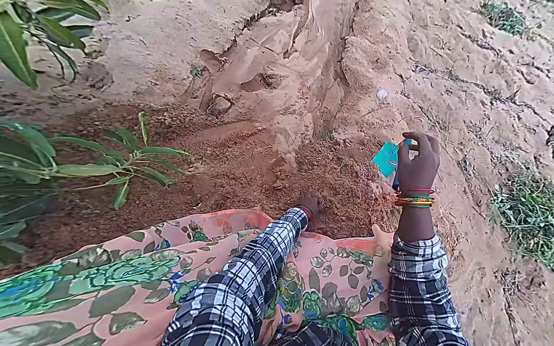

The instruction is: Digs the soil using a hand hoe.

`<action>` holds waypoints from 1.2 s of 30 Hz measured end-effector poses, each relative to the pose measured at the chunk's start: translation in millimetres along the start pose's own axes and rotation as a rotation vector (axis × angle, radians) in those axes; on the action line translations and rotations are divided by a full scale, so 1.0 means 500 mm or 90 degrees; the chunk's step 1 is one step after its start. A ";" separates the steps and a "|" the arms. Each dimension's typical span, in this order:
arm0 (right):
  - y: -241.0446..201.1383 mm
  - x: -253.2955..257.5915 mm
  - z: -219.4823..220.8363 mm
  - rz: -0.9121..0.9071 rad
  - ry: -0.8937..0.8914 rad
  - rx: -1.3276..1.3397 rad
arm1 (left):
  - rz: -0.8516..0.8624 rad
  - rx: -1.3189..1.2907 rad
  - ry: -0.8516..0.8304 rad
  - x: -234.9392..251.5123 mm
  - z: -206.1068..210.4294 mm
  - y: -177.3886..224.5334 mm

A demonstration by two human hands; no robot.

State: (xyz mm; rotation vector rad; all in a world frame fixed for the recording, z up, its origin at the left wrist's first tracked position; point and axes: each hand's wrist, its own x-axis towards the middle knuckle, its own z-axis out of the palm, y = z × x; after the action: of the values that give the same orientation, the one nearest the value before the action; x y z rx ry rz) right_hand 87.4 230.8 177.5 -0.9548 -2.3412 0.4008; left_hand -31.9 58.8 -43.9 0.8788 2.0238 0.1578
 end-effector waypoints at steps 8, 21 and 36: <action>0.174 -0.027 0.108 0.621 -0.079 0.672 | 0.098 -0.142 0.337 -0.037 -0.095 0.061; 0.126 -0.037 0.176 0.519 -0.212 0.675 | 0.017 0.169 0.114 0.160 -0.125 0.192; 0.153 -0.041 0.254 0.520 -0.298 0.422 | -0.102 0.034 0.137 0.115 -0.096 0.129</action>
State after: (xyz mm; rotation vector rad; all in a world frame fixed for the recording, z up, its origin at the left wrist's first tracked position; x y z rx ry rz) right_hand 63.1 262.1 33.1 -1.5215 -1.8119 1.7443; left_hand -55.6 153.4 -27.9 0.7549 2.2997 0.1125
